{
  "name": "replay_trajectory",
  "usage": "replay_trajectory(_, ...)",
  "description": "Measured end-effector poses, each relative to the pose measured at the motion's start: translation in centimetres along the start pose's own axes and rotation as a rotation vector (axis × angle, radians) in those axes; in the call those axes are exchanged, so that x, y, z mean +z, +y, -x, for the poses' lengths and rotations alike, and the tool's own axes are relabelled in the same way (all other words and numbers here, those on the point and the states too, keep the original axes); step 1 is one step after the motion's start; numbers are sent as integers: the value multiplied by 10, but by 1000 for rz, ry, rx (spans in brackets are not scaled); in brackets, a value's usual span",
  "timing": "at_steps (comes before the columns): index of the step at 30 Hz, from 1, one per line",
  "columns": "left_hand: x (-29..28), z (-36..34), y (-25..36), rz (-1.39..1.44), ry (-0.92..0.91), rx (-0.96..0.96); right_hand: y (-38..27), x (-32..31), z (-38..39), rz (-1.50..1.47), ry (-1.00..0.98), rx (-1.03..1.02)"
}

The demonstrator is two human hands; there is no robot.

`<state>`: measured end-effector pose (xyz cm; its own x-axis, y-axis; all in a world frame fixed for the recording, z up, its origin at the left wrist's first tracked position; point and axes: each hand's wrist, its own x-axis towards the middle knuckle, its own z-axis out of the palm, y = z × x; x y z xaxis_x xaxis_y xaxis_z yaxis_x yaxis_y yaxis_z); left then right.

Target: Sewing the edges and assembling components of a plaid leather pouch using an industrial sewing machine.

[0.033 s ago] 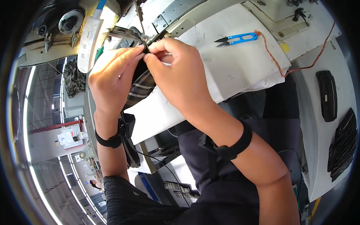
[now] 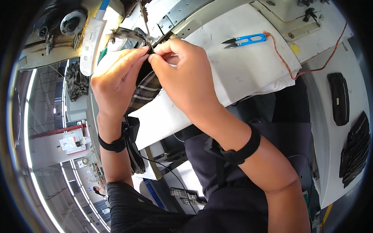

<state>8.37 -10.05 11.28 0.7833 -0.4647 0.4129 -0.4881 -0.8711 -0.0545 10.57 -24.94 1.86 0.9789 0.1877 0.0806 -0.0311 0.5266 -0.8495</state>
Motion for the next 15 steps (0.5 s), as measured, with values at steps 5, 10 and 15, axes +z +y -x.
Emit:
replay_trajectory(5, -1, -1, 4, -129, -43, 61, -3, 4, -5, 26, 47, 9)
replay_trajectory(10, -3, 10, 8, 65, -78, -225, 0, 11, -6, 84, 63, 3)
replay_trajectory(15, -9, 6, 14, -137, -65, -88, -5, 15, 4, 419, 56, -23)
